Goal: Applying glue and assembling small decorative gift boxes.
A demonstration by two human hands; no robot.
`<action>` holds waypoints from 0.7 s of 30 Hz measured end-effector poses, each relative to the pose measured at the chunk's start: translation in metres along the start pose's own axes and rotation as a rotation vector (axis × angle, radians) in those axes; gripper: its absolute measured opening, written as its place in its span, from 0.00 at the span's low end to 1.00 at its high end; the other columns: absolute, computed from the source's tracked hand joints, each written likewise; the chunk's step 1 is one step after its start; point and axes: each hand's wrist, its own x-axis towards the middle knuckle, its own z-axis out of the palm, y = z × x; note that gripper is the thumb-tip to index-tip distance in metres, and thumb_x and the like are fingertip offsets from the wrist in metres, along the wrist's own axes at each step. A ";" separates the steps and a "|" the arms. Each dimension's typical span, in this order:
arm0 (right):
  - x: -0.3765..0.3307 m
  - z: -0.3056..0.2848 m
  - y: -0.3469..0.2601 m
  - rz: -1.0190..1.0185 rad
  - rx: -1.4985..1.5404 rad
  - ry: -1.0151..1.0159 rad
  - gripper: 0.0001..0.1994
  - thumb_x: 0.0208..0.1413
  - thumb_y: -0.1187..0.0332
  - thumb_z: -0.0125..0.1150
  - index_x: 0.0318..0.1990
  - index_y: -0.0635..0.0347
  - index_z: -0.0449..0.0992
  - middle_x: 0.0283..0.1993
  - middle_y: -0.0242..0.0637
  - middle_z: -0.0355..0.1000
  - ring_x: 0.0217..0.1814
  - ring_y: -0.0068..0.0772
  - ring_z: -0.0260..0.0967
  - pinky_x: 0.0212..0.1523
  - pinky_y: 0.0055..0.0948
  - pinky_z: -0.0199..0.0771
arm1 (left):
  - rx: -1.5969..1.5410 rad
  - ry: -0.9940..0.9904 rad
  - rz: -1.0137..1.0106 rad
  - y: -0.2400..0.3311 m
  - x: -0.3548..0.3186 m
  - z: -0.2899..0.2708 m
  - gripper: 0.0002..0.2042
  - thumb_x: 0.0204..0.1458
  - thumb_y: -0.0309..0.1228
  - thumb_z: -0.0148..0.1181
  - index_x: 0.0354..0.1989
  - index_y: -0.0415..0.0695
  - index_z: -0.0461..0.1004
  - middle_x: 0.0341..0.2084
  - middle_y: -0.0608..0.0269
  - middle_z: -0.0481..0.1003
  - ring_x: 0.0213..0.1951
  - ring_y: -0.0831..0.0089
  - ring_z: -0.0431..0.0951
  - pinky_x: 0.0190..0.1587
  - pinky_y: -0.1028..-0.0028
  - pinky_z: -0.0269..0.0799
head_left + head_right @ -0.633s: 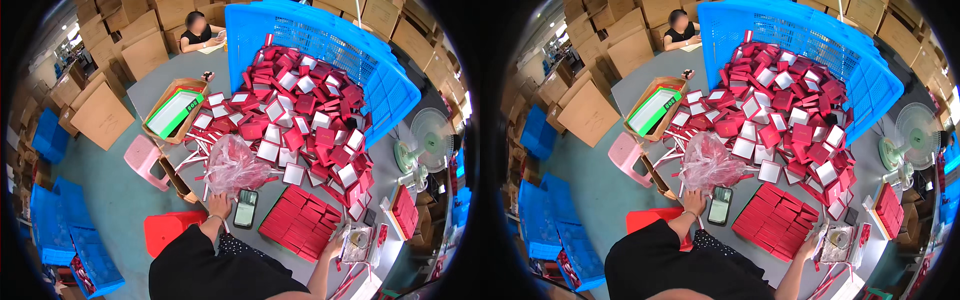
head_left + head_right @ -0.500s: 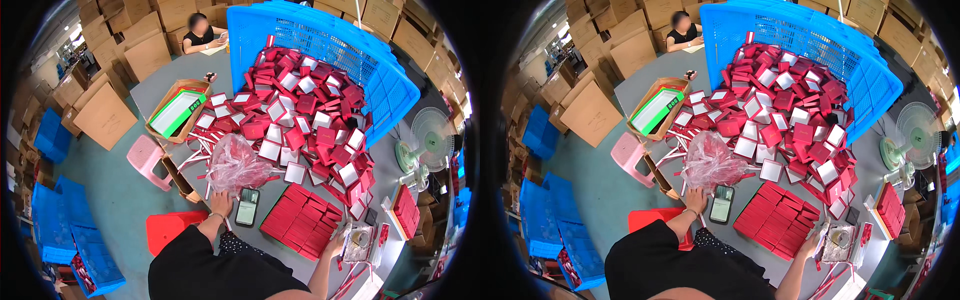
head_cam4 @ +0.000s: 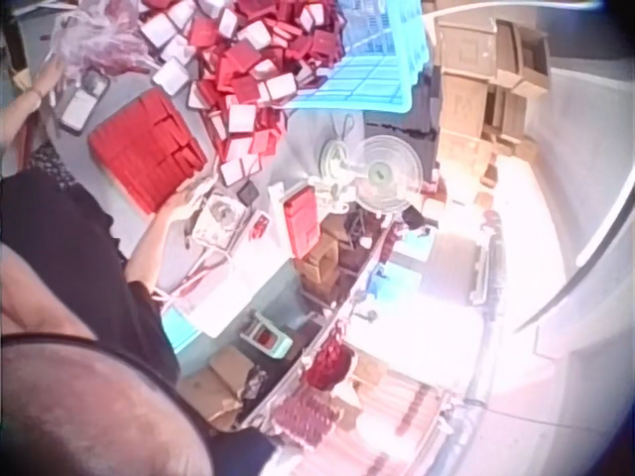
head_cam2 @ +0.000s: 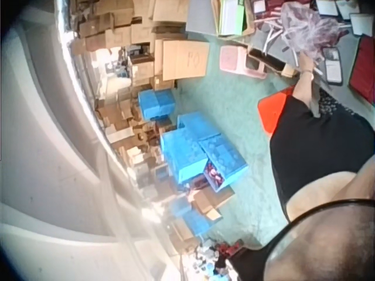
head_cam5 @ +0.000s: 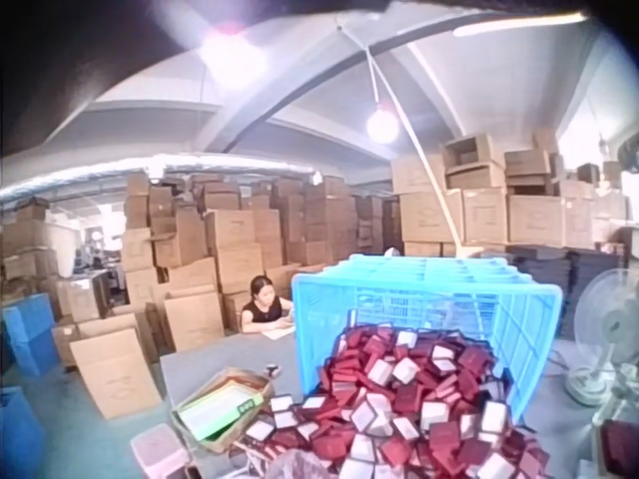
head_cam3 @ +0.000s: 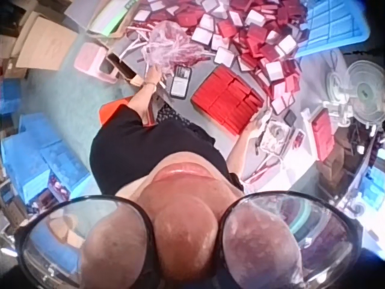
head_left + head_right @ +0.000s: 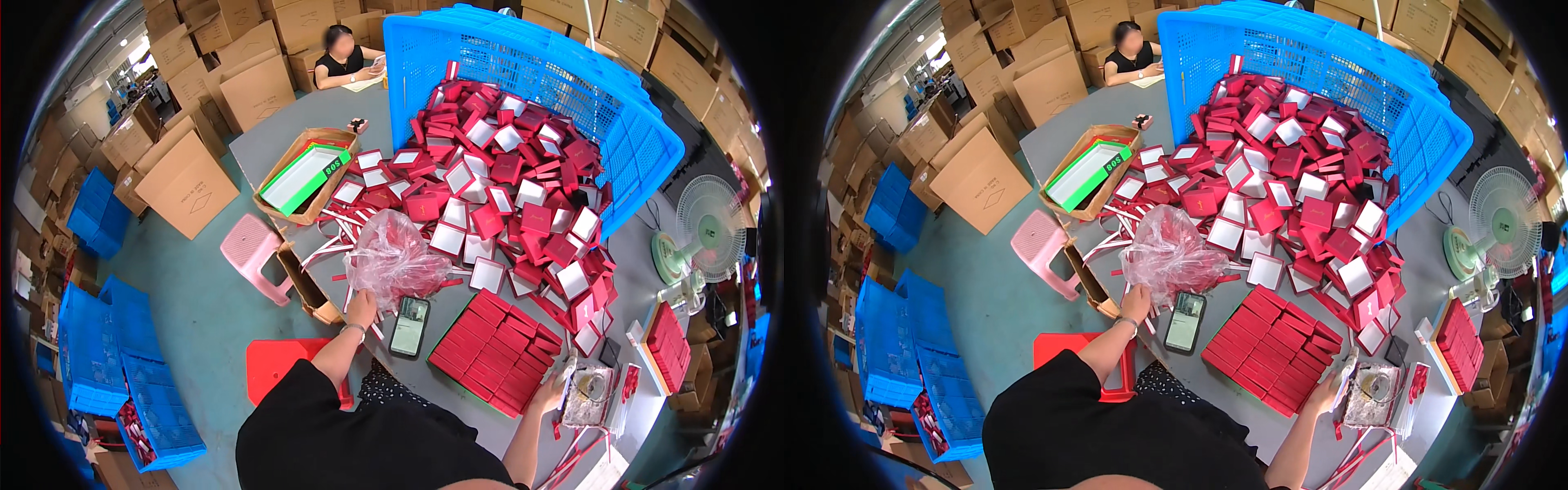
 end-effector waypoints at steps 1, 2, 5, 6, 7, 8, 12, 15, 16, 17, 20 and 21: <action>-0.001 -0.003 -0.004 0.009 -0.001 -0.007 0.27 0.53 0.54 0.56 0.57 0.58 0.66 0.54 0.49 0.68 0.53 0.52 0.66 0.53 0.43 0.63 | -0.092 -0.104 -0.079 -0.005 0.005 -0.002 0.20 0.56 0.42 0.38 0.32 0.40 0.73 0.26 0.43 0.75 0.32 0.44 0.75 0.39 0.50 0.67; 0.001 -0.001 -0.002 0.007 0.001 -0.008 0.27 0.53 0.54 0.56 0.57 0.58 0.66 0.54 0.49 0.68 0.53 0.52 0.66 0.53 0.43 0.63 | -0.091 -0.101 -0.080 -0.007 0.006 0.000 0.20 0.56 0.42 0.38 0.32 0.40 0.73 0.26 0.43 0.75 0.32 0.44 0.75 0.39 0.50 0.67; -0.001 0.000 0.003 -0.042 0.012 0.076 0.27 0.53 0.51 0.55 0.52 0.65 0.68 0.50 0.52 0.69 0.52 0.53 0.65 0.54 0.43 0.62 | -0.028 -0.112 -0.053 -0.006 0.005 -0.002 0.23 0.56 0.43 0.37 0.29 0.38 0.75 0.30 0.42 0.75 0.35 0.44 0.75 0.41 0.51 0.68; -0.001 -0.004 -0.008 -0.026 0.032 0.052 0.27 0.53 0.51 0.55 0.52 0.65 0.68 0.50 0.52 0.69 0.51 0.54 0.65 0.53 0.44 0.62 | -0.039 -0.076 -0.072 -0.008 0.009 0.000 0.23 0.55 0.43 0.36 0.29 0.36 0.75 0.31 0.42 0.75 0.36 0.44 0.74 0.42 0.51 0.68; -0.001 -0.006 -0.014 -0.010 0.052 0.028 0.27 0.53 0.51 0.55 0.52 0.65 0.68 0.49 0.53 0.69 0.51 0.54 0.65 0.53 0.44 0.62 | -0.050 -0.040 -0.092 -0.009 0.013 0.002 0.24 0.55 0.43 0.36 0.29 0.35 0.75 0.32 0.41 0.74 0.37 0.44 0.74 0.43 0.52 0.67; 0.001 -0.004 -0.014 -0.012 0.055 0.027 0.27 0.53 0.51 0.55 0.52 0.65 0.68 0.49 0.53 0.69 0.51 0.54 0.65 0.53 0.44 0.62 | -0.050 -0.037 -0.092 -0.010 0.014 0.004 0.24 0.55 0.43 0.36 0.29 0.35 0.75 0.32 0.41 0.74 0.37 0.44 0.74 0.43 0.52 0.67; 0.004 0.005 0.012 -0.010 0.057 0.041 0.27 0.53 0.51 0.55 0.51 0.66 0.69 0.49 0.54 0.69 0.50 0.56 0.65 0.52 0.44 0.63 | -0.094 -0.037 -0.194 0.000 0.012 0.007 0.25 0.55 0.43 0.35 0.31 0.36 0.76 0.32 0.39 0.74 0.39 0.42 0.73 0.45 0.51 0.66; 0.001 0.006 0.023 0.027 0.038 0.009 0.27 0.53 0.51 0.55 0.51 0.67 0.69 0.50 0.54 0.69 0.51 0.55 0.66 0.52 0.43 0.63 | -0.105 -0.027 -0.193 0.010 0.014 0.005 0.25 0.55 0.44 0.34 0.31 0.36 0.76 0.32 0.38 0.74 0.39 0.42 0.73 0.45 0.51 0.66; 0.002 0.005 0.026 0.037 0.017 0.005 0.27 0.53 0.52 0.55 0.51 0.67 0.69 0.50 0.54 0.69 0.51 0.55 0.66 0.52 0.43 0.63 | -0.119 -0.021 -0.191 0.017 0.014 0.003 0.26 0.56 0.45 0.34 0.31 0.36 0.76 0.32 0.38 0.74 0.40 0.41 0.73 0.45 0.51 0.66; 0.005 0.010 0.030 0.004 0.002 0.033 0.27 0.53 0.51 0.55 0.54 0.62 0.68 0.50 0.51 0.70 0.50 0.53 0.67 0.51 0.43 0.64 | -0.114 -0.007 -0.179 0.023 0.016 -0.001 0.26 0.56 0.45 0.34 0.31 0.36 0.76 0.33 0.38 0.74 0.40 0.41 0.73 0.45 0.50 0.66; 0.001 0.002 0.021 0.008 -0.018 0.010 0.28 0.53 0.51 0.54 0.58 0.56 0.65 0.53 0.48 0.69 0.52 0.51 0.67 0.52 0.41 0.64 | -0.059 -0.005 -0.095 0.012 0.025 0.007 0.27 0.57 0.47 0.32 0.32 0.37 0.75 0.34 0.38 0.73 0.39 0.40 0.72 0.44 0.49 0.66; 0.003 0.008 0.031 0.001 -0.018 0.045 0.29 0.52 0.50 0.55 0.58 0.55 0.65 0.53 0.47 0.69 0.52 0.51 0.67 0.52 0.41 0.64 | -0.056 0.028 -0.112 0.020 0.023 0.005 0.27 0.58 0.47 0.32 0.33 0.38 0.74 0.36 0.38 0.73 0.38 0.40 0.72 0.44 0.49 0.66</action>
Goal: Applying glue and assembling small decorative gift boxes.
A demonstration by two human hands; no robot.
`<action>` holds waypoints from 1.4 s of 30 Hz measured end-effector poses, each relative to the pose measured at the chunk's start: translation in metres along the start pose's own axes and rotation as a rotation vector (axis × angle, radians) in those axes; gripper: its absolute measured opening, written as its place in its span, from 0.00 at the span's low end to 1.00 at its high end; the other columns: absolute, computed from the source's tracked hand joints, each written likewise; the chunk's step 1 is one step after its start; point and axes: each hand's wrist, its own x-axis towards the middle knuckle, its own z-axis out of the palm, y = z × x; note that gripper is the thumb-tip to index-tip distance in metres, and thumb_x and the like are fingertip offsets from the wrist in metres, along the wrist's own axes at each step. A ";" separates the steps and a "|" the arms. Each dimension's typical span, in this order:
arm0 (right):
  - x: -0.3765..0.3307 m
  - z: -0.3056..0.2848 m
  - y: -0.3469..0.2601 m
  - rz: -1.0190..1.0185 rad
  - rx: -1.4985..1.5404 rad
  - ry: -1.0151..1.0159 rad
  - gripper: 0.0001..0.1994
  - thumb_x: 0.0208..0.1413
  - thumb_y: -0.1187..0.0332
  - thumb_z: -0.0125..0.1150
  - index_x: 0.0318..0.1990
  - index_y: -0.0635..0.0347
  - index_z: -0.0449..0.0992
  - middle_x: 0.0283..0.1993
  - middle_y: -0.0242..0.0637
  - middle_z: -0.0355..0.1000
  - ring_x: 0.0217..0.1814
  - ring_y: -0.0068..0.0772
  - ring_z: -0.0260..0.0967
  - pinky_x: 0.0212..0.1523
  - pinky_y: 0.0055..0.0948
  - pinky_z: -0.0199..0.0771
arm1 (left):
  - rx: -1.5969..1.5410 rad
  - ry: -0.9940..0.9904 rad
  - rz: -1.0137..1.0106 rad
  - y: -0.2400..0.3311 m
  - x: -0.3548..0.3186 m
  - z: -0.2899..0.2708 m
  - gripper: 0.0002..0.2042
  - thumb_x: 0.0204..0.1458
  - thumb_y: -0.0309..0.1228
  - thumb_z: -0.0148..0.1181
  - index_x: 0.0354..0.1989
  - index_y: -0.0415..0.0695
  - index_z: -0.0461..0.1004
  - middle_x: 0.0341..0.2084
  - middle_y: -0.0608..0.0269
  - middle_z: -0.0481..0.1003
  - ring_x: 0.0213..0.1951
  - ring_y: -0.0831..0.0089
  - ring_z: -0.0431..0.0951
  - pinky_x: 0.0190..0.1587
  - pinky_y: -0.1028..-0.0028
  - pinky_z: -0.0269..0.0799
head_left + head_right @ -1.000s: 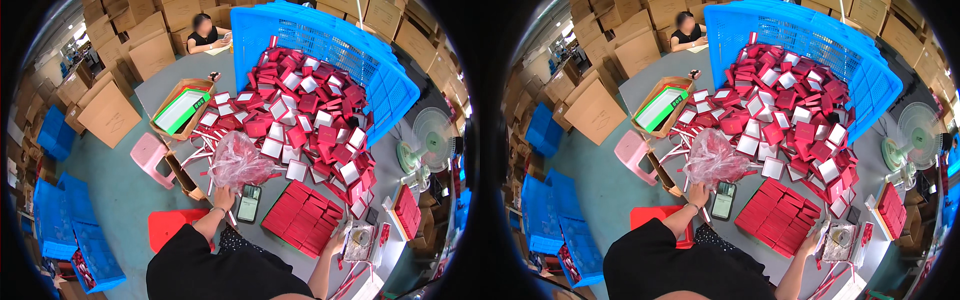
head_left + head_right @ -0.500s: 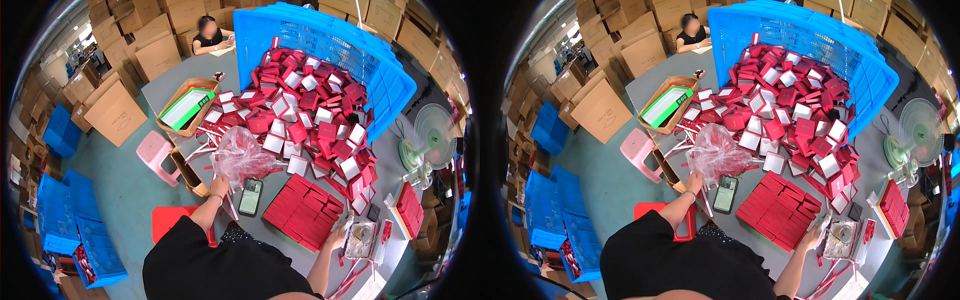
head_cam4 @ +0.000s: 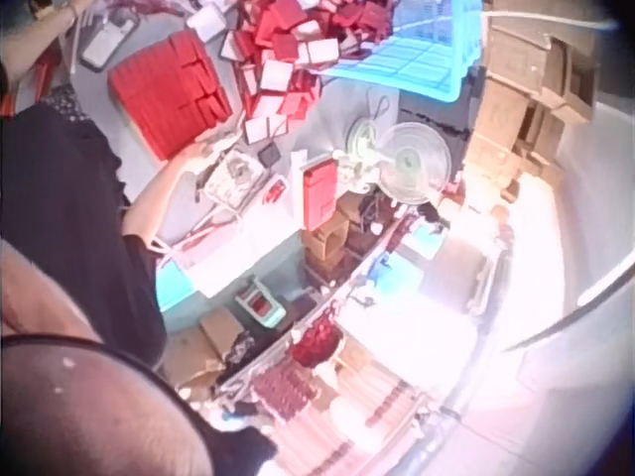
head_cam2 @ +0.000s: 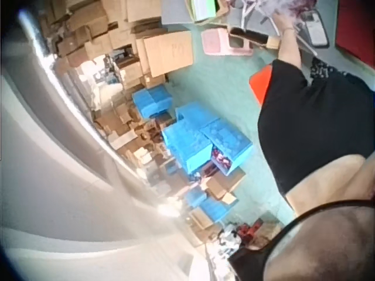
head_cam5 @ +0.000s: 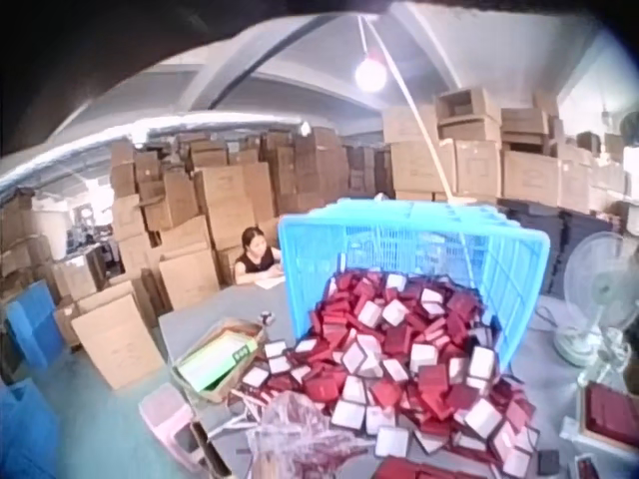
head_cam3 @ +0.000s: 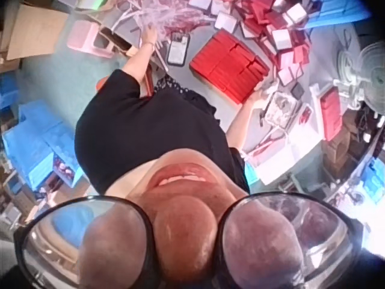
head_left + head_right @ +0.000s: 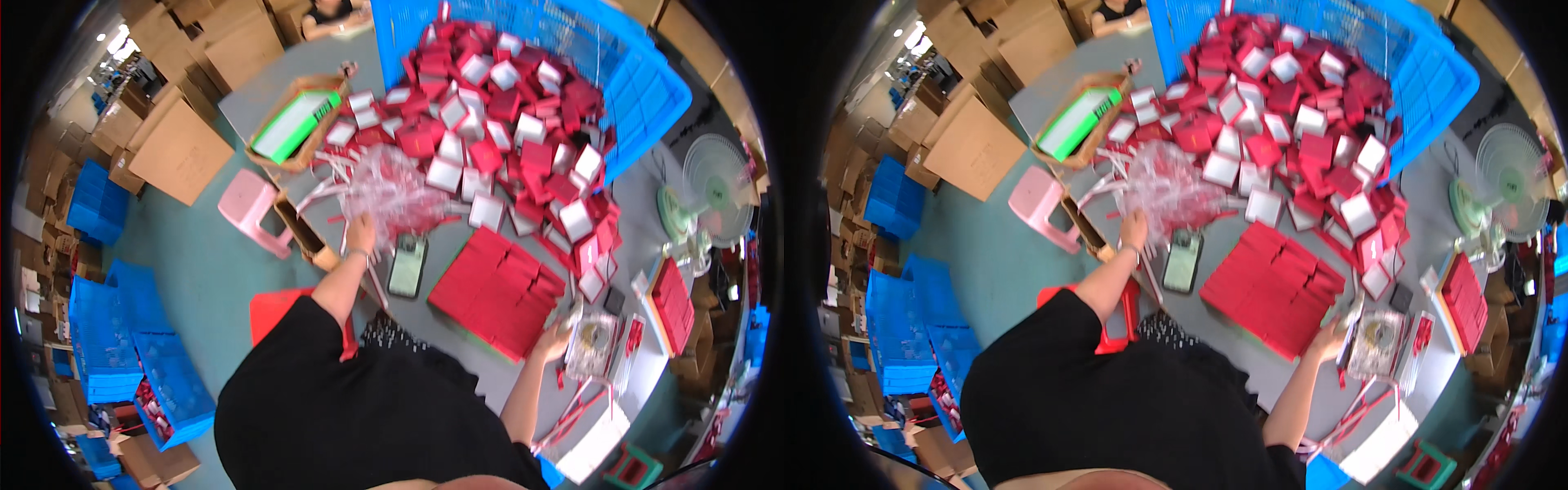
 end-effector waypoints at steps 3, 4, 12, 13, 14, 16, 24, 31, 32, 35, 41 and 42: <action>0.007 0.002 -0.006 0.047 -0.027 -0.090 0.31 0.51 0.45 0.54 0.57 0.56 0.66 0.53 0.46 0.69 0.52 0.50 0.67 0.52 0.40 0.65 | 0.057 0.000 -0.020 0.002 -0.005 0.002 0.21 0.57 0.44 0.36 0.36 0.40 0.71 0.35 0.40 0.74 0.38 0.42 0.73 0.42 0.49 0.67; 0.004 0.003 -0.017 0.000 -0.064 -0.019 0.31 0.51 0.44 0.53 0.56 0.59 0.67 0.52 0.48 0.69 0.52 0.50 0.68 0.51 0.40 0.66 | 0.047 0.055 0.058 -0.004 -0.007 0.004 0.20 0.57 0.43 0.38 0.34 0.39 0.71 0.33 0.40 0.74 0.37 0.43 0.73 0.40 0.49 0.67; 0.004 0.004 -0.031 0.086 -0.097 -0.051 0.26 0.49 0.48 0.57 0.49 0.61 0.72 0.33 0.46 0.75 0.36 0.45 0.74 0.41 0.41 0.70 | 0.355 0.218 0.225 -0.020 -0.021 0.039 0.12 0.47 0.37 0.52 0.32 0.40 0.69 0.36 0.49 0.70 0.42 0.51 0.68 0.45 0.56 0.62; 0.004 0.003 -0.032 0.099 -0.072 -0.071 0.26 0.49 0.48 0.57 0.48 0.61 0.72 0.32 0.45 0.75 0.35 0.44 0.74 0.40 0.40 0.70 | 0.358 0.196 0.215 -0.022 -0.023 0.041 0.12 0.47 0.37 0.52 0.32 0.40 0.69 0.36 0.49 0.70 0.42 0.51 0.68 0.45 0.56 0.62; 0.003 0.003 -0.033 0.113 -0.046 -0.090 0.26 0.49 0.48 0.57 0.47 0.61 0.72 0.31 0.45 0.75 0.34 0.42 0.74 0.39 0.39 0.70 | 0.412 0.216 0.212 -0.022 -0.024 0.042 0.11 0.47 0.37 0.52 0.31 0.41 0.69 0.35 0.49 0.70 0.41 0.52 0.68 0.45 0.56 0.62; -0.002 0.003 -0.037 0.089 -0.049 -0.071 0.26 0.50 0.49 0.57 0.47 0.61 0.72 0.30 0.44 0.75 0.33 0.42 0.73 0.38 0.39 0.70 | 0.494 0.246 0.200 -0.019 -0.026 0.037 0.11 0.46 0.37 0.53 0.30 0.42 0.69 0.34 0.50 0.70 0.40 0.53 0.68 0.43 0.58 0.63; -0.001 0.007 -0.036 -0.021 -0.112 0.006 0.24 0.51 0.51 0.57 0.47 0.61 0.72 0.33 0.43 0.75 0.33 0.41 0.73 0.38 0.39 0.69 | 0.532 0.207 0.179 -0.014 -0.024 0.039 0.11 0.45 0.38 0.52 0.29 0.43 0.68 0.33 0.52 0.69 0.40 0.54 0.67 0.44 0.59 0.62; -0.002 0.007 -0.047 0.041 -0.107 -0.043 0.25 0.51 0.52 0.58 0.50 0.61 0.71 0.38 0.46 0.75 0.36 0.42 0.73 0.40 0.37 0.70 | 0.557 0.160 0.126 -0.010 -0.023 0.036 0.12 0.46 0.39 0.51 0.31 0.42 0.69 0.36 0.51 0.69 0.42 0.54 0.67 0.46 0.59 0.61; -0.001 0.006 -0.044 0.000 -0.109 -0.021 0.25 0.51 0.52 0.58 0.51 0.61 0.71 0.38 0.46 0.75 0.36 0.42 0.73 0.40 0.37 0.70 | 0.554 0.156 0.135 -0.008 -0.023 0.037 0.12 0.46 0.39 0.51 0.31 0.42 0.69 0.36 0.51 0.69 0.42 0.54 0.67 0.46 0.59 0.61; -0.004 0.007 -0.052 0.006 -0.029 -0.043 0.24 0.51 0.53 0.58 0.50 0.62 0.71 0.37 0.46 0.75 0.35 0.41 0.73 0.40 0.38 0.69 | 0.558 0.142 0.113 -0.012 -0.023 0.038 0.12 0.46 0.39 0.50 0.31 0.42 0.70 0.37 0.51 0.69 0.43 0.55 0.67 0.47 0.60 0.61; 0.002 0.011 -0.036 0.018 -0.115 -0.014 0.23 0.52 0.54 0.57 0.51 0.57 0.72 0.37 0.43 0.75 0.34 0.40 0.72 0.40 0.37 0.69 | 0.568 0.154 0.110 -0.010 -0.023 0.036 0.12 0.47 0.39 0.50 0.31 0.42 0.70 0.37 0.51 0.69 0.43 0.55 0.67 0.47 0.60 0.61; 0.002 0.012 -0.037 0.017 -0.109 -0.013 0.23 0.52 0.54 0.57 0.51 0.57 0.72 0.37 0.43 0.75 0.34 0.40 0.72 0.40 0.37 0.69 | 0.566 0.150 0.110 -0.010 -0.022 0.035 0.12 0.47 0.39 0.50 0.31 0.42 0.70 0.37 0.51 0.69 0.43 0.55 0.67 0.47 0.60 0.61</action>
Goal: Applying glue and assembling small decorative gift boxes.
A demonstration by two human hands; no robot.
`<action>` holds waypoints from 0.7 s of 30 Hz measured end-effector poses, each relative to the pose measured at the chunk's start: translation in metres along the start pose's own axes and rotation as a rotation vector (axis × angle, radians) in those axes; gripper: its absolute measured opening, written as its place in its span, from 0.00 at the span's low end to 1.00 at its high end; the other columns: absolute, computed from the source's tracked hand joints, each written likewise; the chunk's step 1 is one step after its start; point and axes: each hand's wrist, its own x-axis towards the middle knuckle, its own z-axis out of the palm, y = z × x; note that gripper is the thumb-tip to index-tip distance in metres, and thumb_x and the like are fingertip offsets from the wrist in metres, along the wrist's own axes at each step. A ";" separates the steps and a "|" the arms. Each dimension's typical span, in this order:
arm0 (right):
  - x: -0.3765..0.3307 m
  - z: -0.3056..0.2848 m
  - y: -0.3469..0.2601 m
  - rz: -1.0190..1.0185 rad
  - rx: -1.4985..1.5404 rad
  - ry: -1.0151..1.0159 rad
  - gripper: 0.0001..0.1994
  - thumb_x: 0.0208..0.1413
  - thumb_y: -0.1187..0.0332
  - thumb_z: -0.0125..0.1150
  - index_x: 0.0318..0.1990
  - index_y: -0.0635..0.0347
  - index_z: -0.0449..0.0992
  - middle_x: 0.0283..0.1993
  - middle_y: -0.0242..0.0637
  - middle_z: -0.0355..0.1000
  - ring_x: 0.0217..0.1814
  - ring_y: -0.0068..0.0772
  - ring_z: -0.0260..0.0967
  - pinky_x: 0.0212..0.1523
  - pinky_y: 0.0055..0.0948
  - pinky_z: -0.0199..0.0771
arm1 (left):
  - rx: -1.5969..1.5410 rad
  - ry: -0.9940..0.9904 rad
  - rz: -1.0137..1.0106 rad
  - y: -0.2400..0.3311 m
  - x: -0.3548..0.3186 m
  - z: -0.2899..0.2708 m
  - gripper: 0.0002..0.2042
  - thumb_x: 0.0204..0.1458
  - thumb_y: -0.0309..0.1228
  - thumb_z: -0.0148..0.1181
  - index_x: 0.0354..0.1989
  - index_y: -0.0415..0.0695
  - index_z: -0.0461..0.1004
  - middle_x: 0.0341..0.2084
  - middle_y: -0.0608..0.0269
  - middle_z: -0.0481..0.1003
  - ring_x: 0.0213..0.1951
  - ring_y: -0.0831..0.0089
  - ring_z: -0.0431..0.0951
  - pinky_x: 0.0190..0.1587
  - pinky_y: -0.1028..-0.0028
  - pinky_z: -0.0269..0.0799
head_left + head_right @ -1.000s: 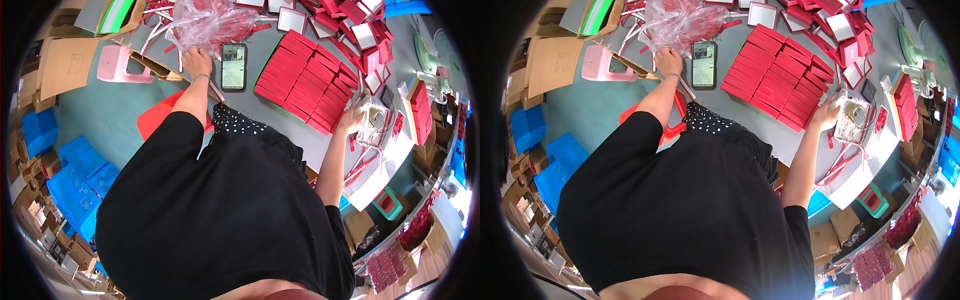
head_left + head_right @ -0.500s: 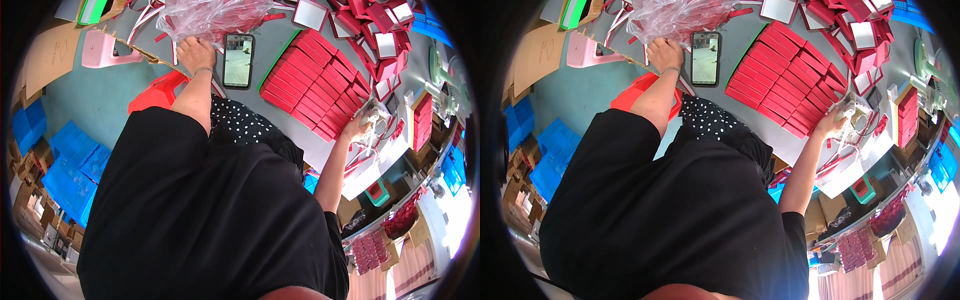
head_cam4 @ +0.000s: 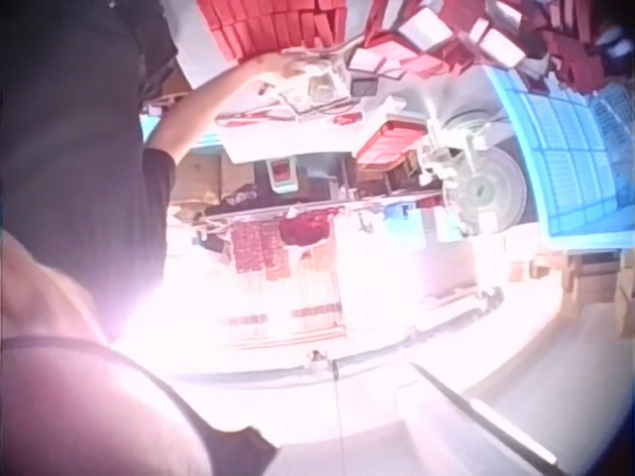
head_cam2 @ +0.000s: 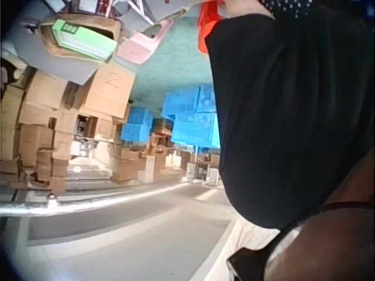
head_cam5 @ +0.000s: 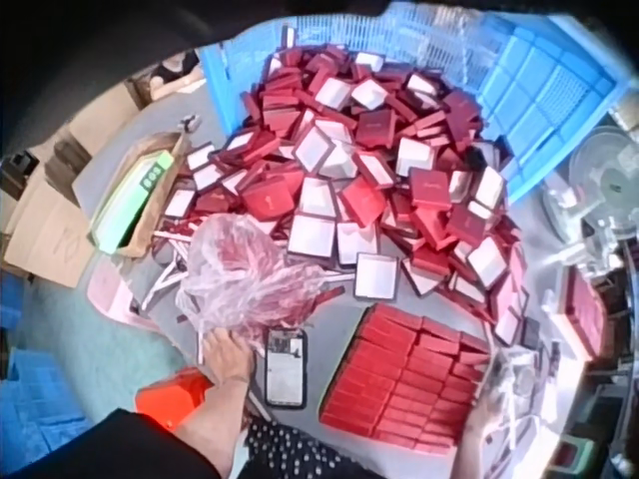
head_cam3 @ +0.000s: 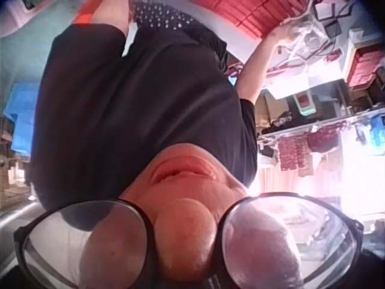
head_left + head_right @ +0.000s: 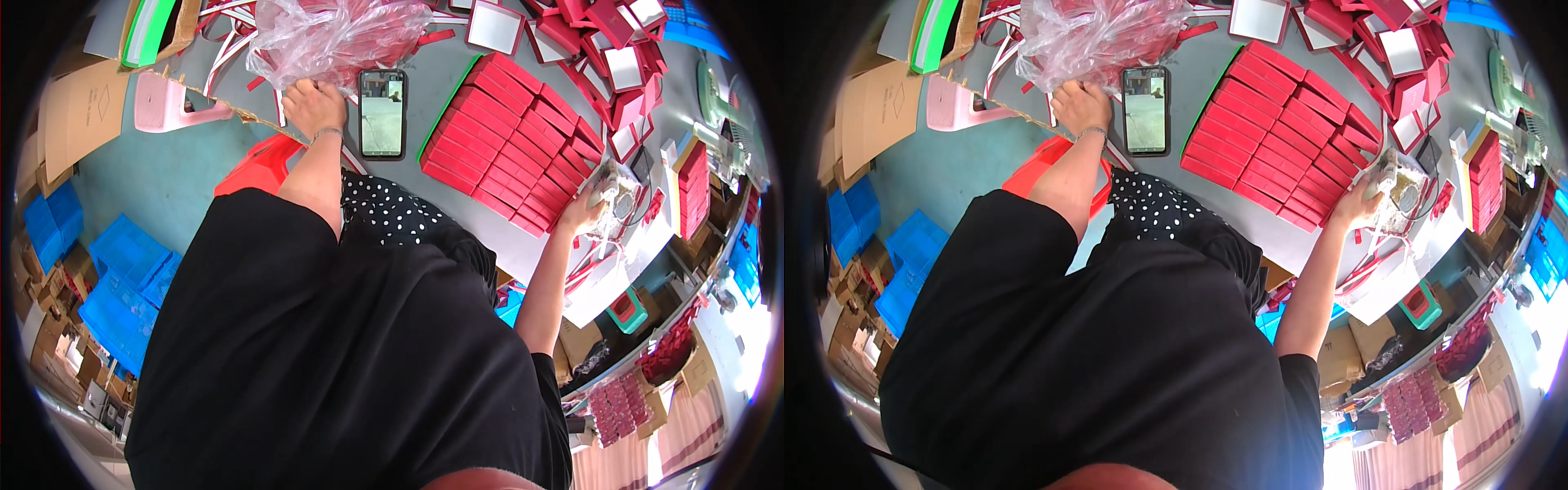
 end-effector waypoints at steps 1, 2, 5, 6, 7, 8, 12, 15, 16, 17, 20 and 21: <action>-0.001 -0.001 -0.001 -0.011 -0.013 0.004 0.22 0.52 0.54 0.57 0.52 0.56 0.72 0.37 0.42 0.75 0.34 0.39 0.72 0.40 0.36 0.69 | -0.002 -0.003 0.000 -0.001 0.000 -0.001 0.12 0.47 0.39 0.50 0.31 0.42 0.70 0.37 0.51 0.69 0.43 0.55 0.67 0.47 0.60 0.61; -0.002 -0.001 -0.002 -0.023 -0.025 0.008 0.22 0.52 0.53 0.57 0.52 0.54 0.72 0.37 0.42 0.75 0.34 0.38 0.72 0.40 0.36 0.69 | -0.003 0.005 -0.002 -0.001 -0.001 -0.003 0.12 0.47 0.39 0.50 0.31 0.42 0.70 0.37 0.51 0.69 0.43 0.55 0.67 0.47 0.60 0.61; -0.004 -0.008 -0.008 0.077 0.011 -0.040 0.22 0.52 0.54 0.57 0.52 0.53 0.72 0.38 0.41 0.75 0.34 0.37 0.72 0.40 0.36 0.70 | -0.002 -0.025 0.005 0.005 0.001 0.001 0.12 0.47 0.39 0.50 0.31 0.42 0.70 0.37 0.50 0.69 0.43 0.55 0.67 0.46 0.60 0.61; -0.005 -0.009 -0.007 0.035 0.030 -0.026 0.21 0.53 0.54 0.57 0.52 0.53 0.72 0.38 0.41 0.75 0.33 0.35 0.72 0.38 0.34 0.70 | 0.003 -0.024 0.001 0.004 -0.001 0.000 0.12 0.47 0.39 0.50 0.31 0.41 0.70 0.37 0.50 0.69 0.42 0.55 0.67 0.46 0.60 0.61; -0.005 -0.008 -0.006 0.034 0.035 -0.024 0.21 0.53 0.54 0.57 0.52 0.53 0.72 0.38 0.41 0.75 0.33 0.35 0.72 0.38 0.34 0.70 | 0.008 -0.024 -0.002 0.004 -0.001 -0.001 0.12 0.47 0.38 0.50 0.30 0.41 0.70 0.37 0.50 0.69 0.42 0.55 0.67 0.46 0.60 0.61; -0.004 -0.007 -0.005 0.014 0.010 -0.009 0.22 0.53 0.54 0.57 0.52 0.53 0.72 0.37 0.41 0.75 0.33 0.35 0.72 0.38 0.34 0.70 | 0.005 -0.040 -0.008 0.005 0.000 -0.002 0.12 0.47 0.38 0.50 0.31 0.41 0.70 0.37 0.50 0.69 0.42 0.55 0.67 0.46 0.60 0.61; -0.006 -0.009 -0.016 0.082 0.085 -0.063 0.23 0.52 0.51 0.57 0.52 0.54 0.72 0.44 0.44 0.74 0.44 0.44 0.71 0.48 0.38 0.67 | -0.002 -0.019 -0.014 0.002 0.000 -0.002 0.12 0.47 0.38 0.50 0.30 0.41 0.69 0.37 0.51 0.69 0.43 0.55 0.67 0.46 0.60 0.61; -0.004 -0.008 -0.012 0.113 0.023 -0.056 0.23 0.52 0.51 0.57 0.52 0.53 0.72 0.44 0.44 0.74 0.44 0.44 0.71 0.48 0.38 0.67 | 0.006 -0.029 -0.011 0.003 0.001 -0.002 0.12 0.46 0.38 0.50 0.30 0.42 0.69 0.37 0.51 0.69 0.43 0.55 0.67 0.46 0.60 0.61; -0.004 -0.007 -0.011 0.113 0.024 -0.055 0.23 0.52 0.51 0.57 0.52 0.53 0.72 0.44 0.44 0.74 0.44 0.44 0.71 0.48 0.38 0.67 | 0.003 -0.031 -0.011 0.003 0.000 -0.002 0.12 0.46 0.38 0.50 0.31 0.42 0.69 0.37 0.51 0.69 0.43 0.55 0.67 0.46 0.60 0.61; -0.003 -0.007 -0.011 0.106 0.029 -0.057 0.24 0.52 0.50 0.57 0.52 0.53 0.72 0.44 0.44 0.74 0.44 0.44 0.71 0.48 0.38 0.67 | 0.001 -0.033 -0.011 0.003 0.000 -0.002 0.12 0.46 0.38 0.50 0.31 0.42 0.69 0.37 0.51 0.69 0.43 0.55 0.67 0.46 0.60 0.61; -0.004 -0.007 -0.009 0.096 0.060 -0.057 0.24 0.52 0.50 0.56 0.52 0.53 0.72 0.44 0.44 0.74 0.45 0.45 0.71 0.48 0.39 0.66 | 0.006 -0.027 -0.002 0.003 0.000 -0.001 0.12 0.47 0.38 0.50 0.31 0.42 0.69 0.37 0.51 0.69 0.43 0.55 0.67 0.46 0.60 0.61; -0.004 -0.008 -0.010 0.090 0.086 -0.057 0.24 0.52 0.49 0.56 0.52 0.52 0.72 0.45 0.44 0.74 0.45 0.46 0.70 0.49 0.39 0.66 | 0.006 -0.029 -0.001 0.003 0.000 -0.002 0.12 0.47 0.38 0.50 0.31 0.42 0.69 0.37 0.51 0.69 0.43 0.55 0.67 0.46 0.60 0.61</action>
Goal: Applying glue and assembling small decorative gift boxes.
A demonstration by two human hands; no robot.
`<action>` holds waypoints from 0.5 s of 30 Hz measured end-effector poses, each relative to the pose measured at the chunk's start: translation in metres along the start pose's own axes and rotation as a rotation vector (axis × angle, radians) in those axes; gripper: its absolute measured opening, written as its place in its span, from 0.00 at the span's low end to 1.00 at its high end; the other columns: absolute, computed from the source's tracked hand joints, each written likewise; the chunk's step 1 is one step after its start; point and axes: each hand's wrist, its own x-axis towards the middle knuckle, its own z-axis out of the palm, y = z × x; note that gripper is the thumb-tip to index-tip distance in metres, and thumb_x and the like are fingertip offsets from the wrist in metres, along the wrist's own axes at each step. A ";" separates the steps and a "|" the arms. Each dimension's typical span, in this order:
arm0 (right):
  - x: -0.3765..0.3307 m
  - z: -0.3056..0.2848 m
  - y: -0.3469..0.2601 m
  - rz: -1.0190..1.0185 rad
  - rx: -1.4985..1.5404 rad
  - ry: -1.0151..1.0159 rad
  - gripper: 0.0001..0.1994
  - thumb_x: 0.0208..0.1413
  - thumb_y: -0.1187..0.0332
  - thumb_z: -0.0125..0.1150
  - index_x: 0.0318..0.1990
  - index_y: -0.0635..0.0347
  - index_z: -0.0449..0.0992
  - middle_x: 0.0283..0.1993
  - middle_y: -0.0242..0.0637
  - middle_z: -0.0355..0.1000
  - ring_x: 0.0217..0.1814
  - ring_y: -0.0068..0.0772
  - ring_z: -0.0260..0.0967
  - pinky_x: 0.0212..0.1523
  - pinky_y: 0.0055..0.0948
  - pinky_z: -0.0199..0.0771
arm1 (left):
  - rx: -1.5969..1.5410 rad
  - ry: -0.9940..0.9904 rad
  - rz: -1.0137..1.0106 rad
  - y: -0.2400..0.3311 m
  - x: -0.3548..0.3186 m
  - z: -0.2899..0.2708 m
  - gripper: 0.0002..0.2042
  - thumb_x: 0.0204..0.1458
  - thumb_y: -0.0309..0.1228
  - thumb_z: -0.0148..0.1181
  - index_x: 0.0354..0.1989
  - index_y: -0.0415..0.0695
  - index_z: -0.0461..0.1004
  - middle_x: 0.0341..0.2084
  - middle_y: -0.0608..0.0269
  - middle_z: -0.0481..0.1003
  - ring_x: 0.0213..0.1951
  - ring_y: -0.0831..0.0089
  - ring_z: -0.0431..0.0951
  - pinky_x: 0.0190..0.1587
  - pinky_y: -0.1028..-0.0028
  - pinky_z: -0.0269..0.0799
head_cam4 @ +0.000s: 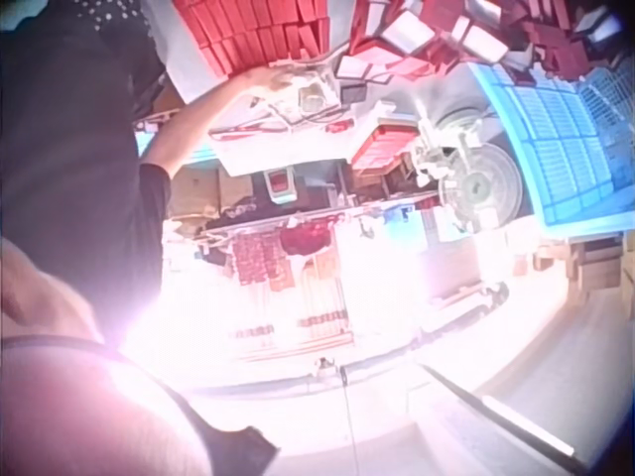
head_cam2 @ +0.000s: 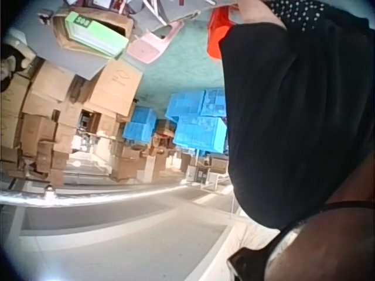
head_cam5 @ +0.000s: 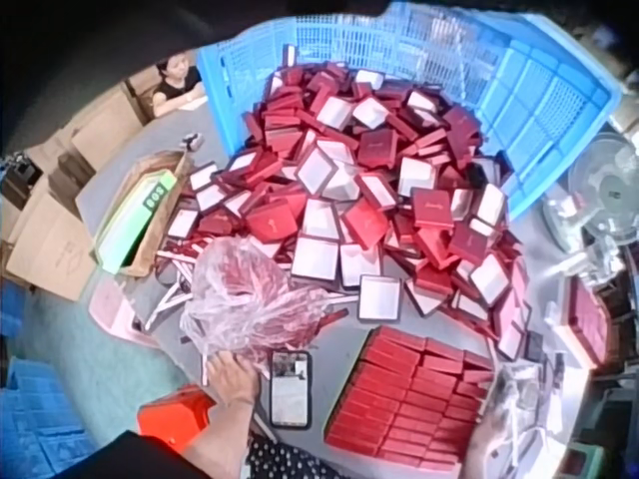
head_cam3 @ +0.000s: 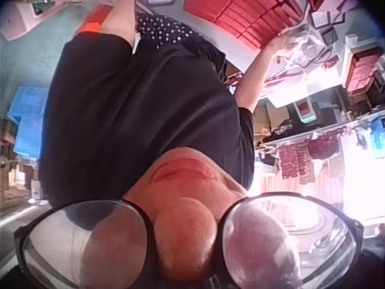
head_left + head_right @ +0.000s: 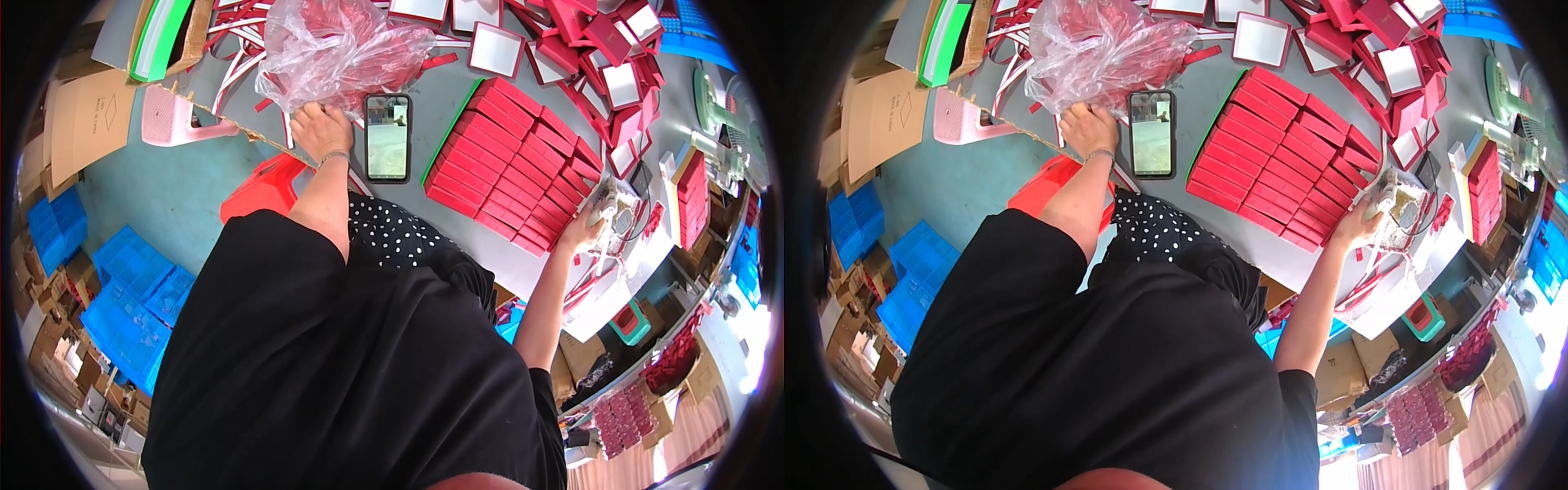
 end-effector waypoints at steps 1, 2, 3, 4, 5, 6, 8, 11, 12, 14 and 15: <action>-0.001 0.000 -0.001 0.002 -0.002 0.001 0.24 0.52 0.49 0.56 0.52 0.52 0.72 0.45 0.44 0.74 0.45 0.46 0.70 0.49 0.39 0.66 | -0.005 0.005 0.006 0.000 0.000 -0.001 0.12 0.47 0.38 0.50 0.31 0.42 0.69 0.37 0.51 0.69 0.43 0.55 0.67 0.46 0.60 0.61; -0.001 0.000 -0.002 -0.027 -0.012 0.017 0.22 0.52 0.52 0.57 0.52 0.53 0.72 0.41 0.43 0.74 0.39 0.41 0.71 0.43 0.38 0.68 | -0.010 0.010 0.013 0.000 0.000 -0.002 0.12 0.47 0.38 0.50 0.31 0.42 0.69 0.37 0.50 0.69 0.43 0.55 0.67 0.46 0.60 0.61; -0.002 0.001 -0.004 -0.055 -0.021 0.032 0.21 0.52 0.54 0.57 0.51 0.53 0.72 0.37 0.41 0.75 0.33 0.36 0.72 0.38 0.36 0.70 | -0.009 0.008 0.016 0.000 0.000 -0.002 0.12 0.47 0.38 0.50 0.31 0.42 0.69 0.37 0.50 0.69 0.43 0.55 0.67 0.46 0.60 0.61; -0.002 0.001 -0.004 -0.052 -0.023 0.033 0.21 0.52 0.54 0.57 0.51 0.53 0.72 0.37 0.41 0.75 0.33 0.36 0.72 0.38 0.36 0.70 | -0.005 0.008 0.013 -0.001 0.000 -0.002 0.12 0.47 0.38 0.50 0.31 0.42 0.69 0.37 0.50 0.69 0.43 0.55 0.67 0.46 0.60 0.61; -0.002 0.000 -0.004 -0.053 -0.071 0.038 0.21 0.52 0.54 0.58 0.51 0.53 0.72 0.37 0.41 0.75 0.33 0.37 0.72 0.39 0.37 0.70 | -0.001 0.009 0.011 -0.001 0.000 -0.002 0.12 0.47 0.38 0.50 0.31 0.42 0.69 0.37 0.50 0.69 0.43 0.54 0.67 0.46 0.59 0.61; -0.001 0.000 -0.003 -0.053 -0.120 0.045 0.21 0.52 0.54 0.58 0.51 0.53 0.72 0.37 0.42 0.75 0.34 0.38 0.72 0.40 0.37 0.69 | -0.001 0.007 0.014 -0.001 0.000 -0.001 0.12 0.47 0.38 0.50 0.31 0.42 0.69 0.37 0.50 0.69 0.43 0.54 0.67 0.46 0.59 0.61; 0.000 0.000 0.000 -0.073 -0.130 0.059 0.21 0.52 0.53 0.58 0.51 0.53 0.72 0.37 0.42 0.75 0.34 0.39 0.72 0.40 0.38 0.69 | -0.018 0.006 0.010 -0.001 0.000 -0.001 0.12 0.47 0.38 0.50 0.31 0.42 0.69 0.37 0.50 0.69 0.43 0.54 0.66 0.46 0.59 0.61; 0.000 0.001 0.003 -0.102 -0.113 0.074 0.22 0.51 0.53 0.58 0.51 0.53 0.72 0.37 0.42 0.75 0.36 0.41 0.72 0.41 0.39 0.69 | -0.028 0.007 0.015 -0.001 0.000 0.000 0.12 0.47 0.38 0.50 0.31 0.42 0.69 0.37 0.50 0.69 0.43 0.54 0.67 0.46 0.59 0.61; 0.000 0.002 0.002 -0.109 -0.085 0.076 0.22 0.51 0.53 0.58 0.51 0.53 0.72 0.37 0.42 0.75 0.36 0.42 0.73 0.41 0.39 0.69 | -0.027 0.006 0.014 -0.001 0.000 0.000 0.12 0.47 0.38 0.50 0.31 0.42 0.69 0.37 0.50 0.69 0.43 0.54 0.67 0.46 0.59 0.61; -0.001 0.002 0.000 -0.100 -0.076 0.065 0.22 0.52 0.53 0.58 0.51 0.52 0.72 0.37 0.42 0.76 0.36 0.42 0.73 0.41 0.39 0.69 | -0.016 0.012 0.014 -0.001 0.000 -0.001 0.12 0.47 0.38 0.50 0.31 0.42 0.69 0.37 0.50 0.69 0.42 0.54 0.67 0.45 0.59 0.62; -0.001 0.001 0.000 -0.090 -0.068 0.057 0.21 0.52 0.53 0.58 0.51 0.52 0.72 0.37 0.42 0.76 0.36 0.42 0.73 0.41 0.39 0.69 | -0.016 0.011 0.015 -0.001 0.000 -0.001 0.12 0.47 0.38 0.50 0.31 0.42 0.69 0.37 0.50 0.69 0.42 0.54 0.67 0.45 0.59 0.62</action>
